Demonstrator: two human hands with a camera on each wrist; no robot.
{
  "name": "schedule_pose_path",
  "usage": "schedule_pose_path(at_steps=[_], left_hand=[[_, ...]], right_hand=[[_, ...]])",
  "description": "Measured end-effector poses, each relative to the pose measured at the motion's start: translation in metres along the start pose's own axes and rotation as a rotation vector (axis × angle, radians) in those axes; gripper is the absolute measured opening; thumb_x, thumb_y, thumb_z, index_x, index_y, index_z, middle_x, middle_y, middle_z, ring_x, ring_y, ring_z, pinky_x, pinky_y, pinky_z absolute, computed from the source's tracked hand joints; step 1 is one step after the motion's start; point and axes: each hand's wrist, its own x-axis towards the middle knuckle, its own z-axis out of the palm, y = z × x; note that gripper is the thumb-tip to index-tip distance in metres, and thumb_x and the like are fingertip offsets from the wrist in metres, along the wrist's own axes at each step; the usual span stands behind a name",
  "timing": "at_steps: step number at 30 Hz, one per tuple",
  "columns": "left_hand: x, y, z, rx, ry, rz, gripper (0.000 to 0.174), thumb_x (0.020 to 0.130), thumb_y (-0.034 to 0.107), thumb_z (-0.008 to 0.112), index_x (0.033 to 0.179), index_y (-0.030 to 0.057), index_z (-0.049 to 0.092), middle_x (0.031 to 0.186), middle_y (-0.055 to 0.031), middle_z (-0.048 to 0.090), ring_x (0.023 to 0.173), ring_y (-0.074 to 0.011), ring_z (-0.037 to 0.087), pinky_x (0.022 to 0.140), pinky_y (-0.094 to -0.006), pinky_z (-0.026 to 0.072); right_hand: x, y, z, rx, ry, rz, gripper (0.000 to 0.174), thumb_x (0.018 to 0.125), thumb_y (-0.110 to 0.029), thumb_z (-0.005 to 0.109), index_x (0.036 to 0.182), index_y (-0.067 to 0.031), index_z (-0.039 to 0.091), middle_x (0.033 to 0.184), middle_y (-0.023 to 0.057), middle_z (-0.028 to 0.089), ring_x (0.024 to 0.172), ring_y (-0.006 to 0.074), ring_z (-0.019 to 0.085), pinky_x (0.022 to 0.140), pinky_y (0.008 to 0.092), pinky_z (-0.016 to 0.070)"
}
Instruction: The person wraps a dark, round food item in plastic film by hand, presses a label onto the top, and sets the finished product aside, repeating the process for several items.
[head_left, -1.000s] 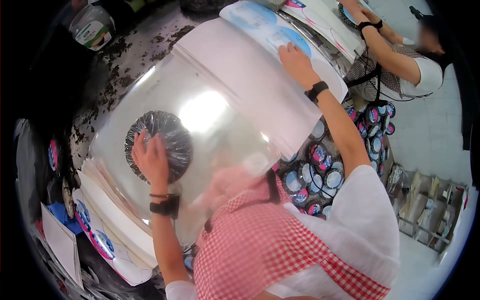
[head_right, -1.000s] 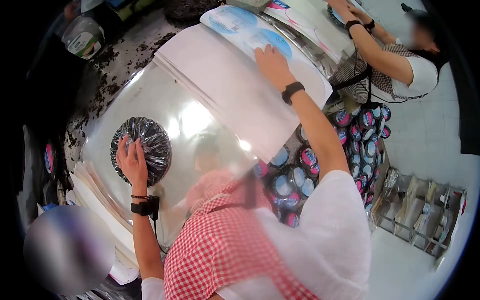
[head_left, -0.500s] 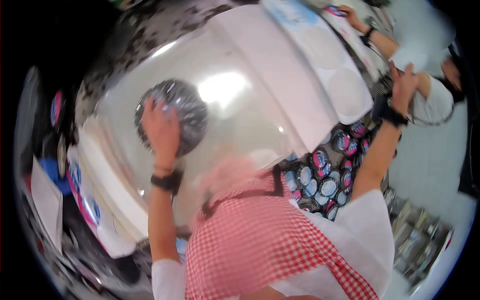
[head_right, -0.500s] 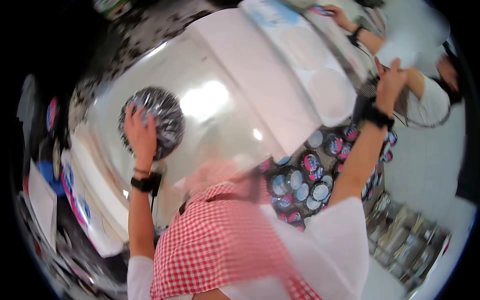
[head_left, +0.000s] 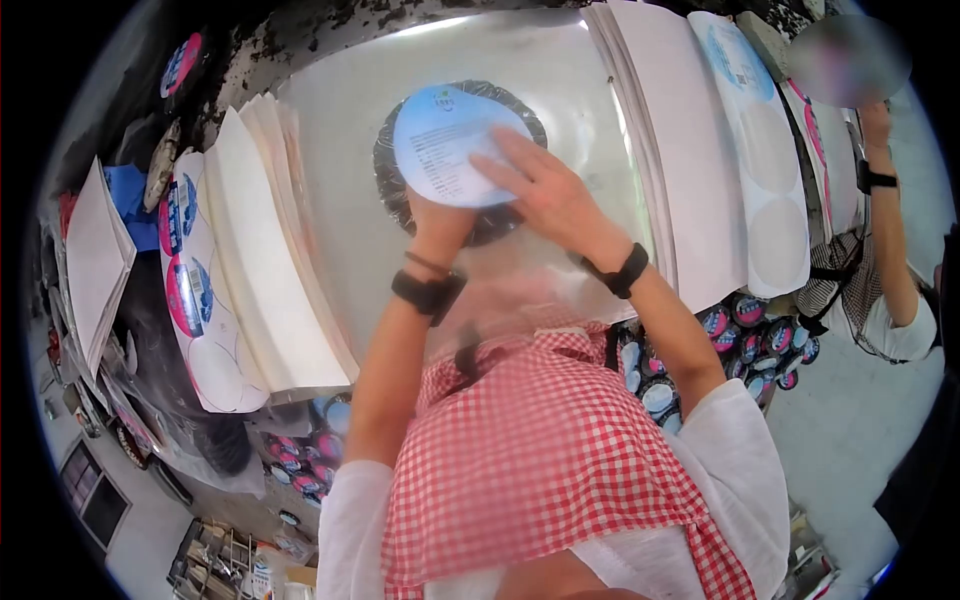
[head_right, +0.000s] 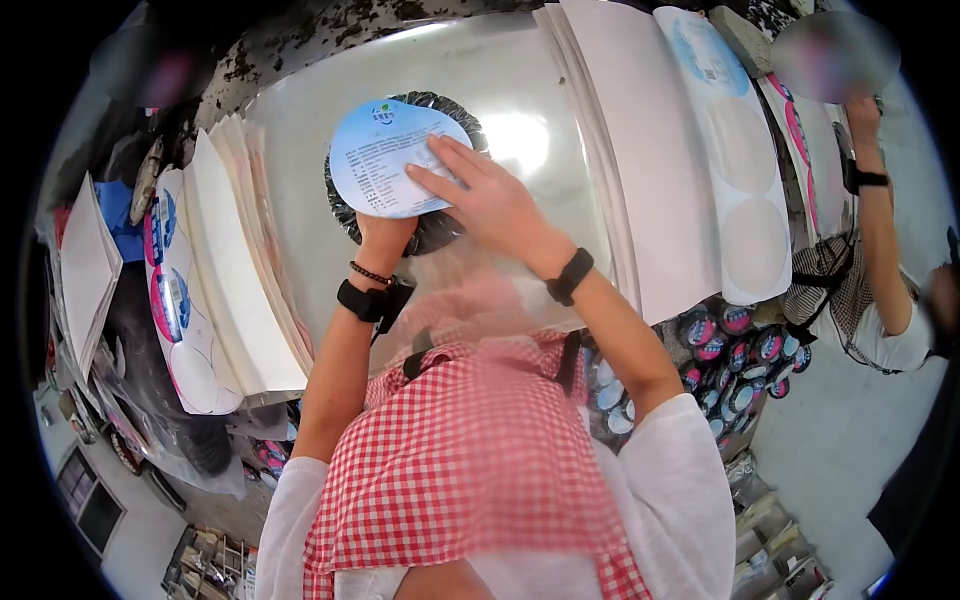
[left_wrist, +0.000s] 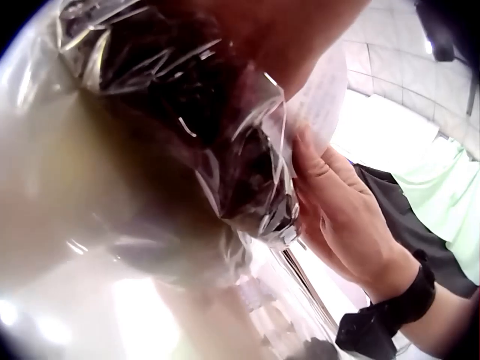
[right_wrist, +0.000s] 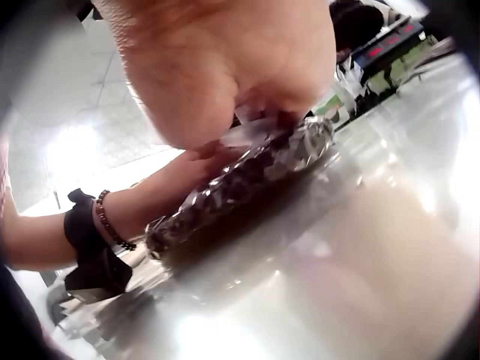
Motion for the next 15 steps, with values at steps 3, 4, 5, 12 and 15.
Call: schedule_pose_path(at_steps=[3, 4, 5, 12, 15], left_hand=[[0.017, 0.029, -0.025, 0.076, -0.016, 0.094, 0.04, 0.09, 0.032, 0.057, 0.123, 0.01, 0.058, 0.124, -0.0063, 0.06, 0.118, -0.0255, 0.051, 0.107, -0.0421, 0.0294], [0.027, 0.043, -0.036, 0.041, -0.034, 0.062, 0.041, 0.091, 0.035, 0.054, 0.124, 0.0101, 0.056, 0.126, -0.0055, 0.059, 0.12, -0.024, 0.048, 0.112, -0.04, 0.0256], [0.023, 0.034, -0.026, 0.026, -0.08, 0.022, 0.047, 0.093, 0.039, 0.049, 0.129, 0.0075, 0.051, 0.126, -0.003, 0.059, 0.122, -0.0251, 0.045, 0.113, -0.0399, 0.0234], [0.014, 0.02, -0.016, -0.583, 0.075, -0.208, 0.051, 0.099, 0.026, 0.045, 0.143, 0.0032, 0.033, 0.144, -0.0147, 0.04, 0.132, -0.0274, 0.038, 0.115, -0.0401, 0.0203], [0.035, 0.054, -0.035, -1.435, 0.39, -0.413, 0.049, 0.103, 0.023, 0.035, 0.146, 0.0, 0.028, 0.153, -0.0146, 0.027, 0.141, -0.0253, 0.026, 0.117, -0.0385, 0.0185]], right_hand=[[0.012, -0.004, -0.028, 0.027, -0.145, 0.008, 0.055, 0.079, -0.024, 0.068, 0.132, -0.0156, 0.055, 0.14, 0.0165, 0.049, 0.126, 0.0327, 0.049, 0.105, 0.0433, 0.0386], [0.019, -0.002, -0.035, 0.068, -0.214, 0.046, 0.054, 0.081, -0.029, 0.066, 0.132, -0.0137, 0.055, 0.139, 0.0169, 0.049, 0.126, 0.0328, 0.049, 0.106, 0.0437, 0.0361], [0.03, 0.003, -0.038, 0.11, -0.282, 0.081, 0.054, 0.083, -0.034, 0.064, 0.131, -0.0119, 0.055, 0.139, 0.0172, 0.05, 0.126, 0.0328, 0.049, 0.107, 0.0442, 0.0335], [0.064, 0.011, 0.043, 0.243, 0.073, 0.113, 0.054, 0.1, -0.035, 0.037, 0.14, 0.0009, 0.042, 0.147, 0.0172, 0.041, 0.138, 0.0311, 0.034, 0.113, 0.0423, 0.0236], [0.068, 0.004, 0.053, 0.022, 0.025, 0.001, 0.053, 0.098, -0.035, 0.04, 0.139, -0.0011, 0.044, 0.146, 0.014, 0.043, 0.138, 0.0276, 0.036, 0.113, 0.0435, 0.0253]])
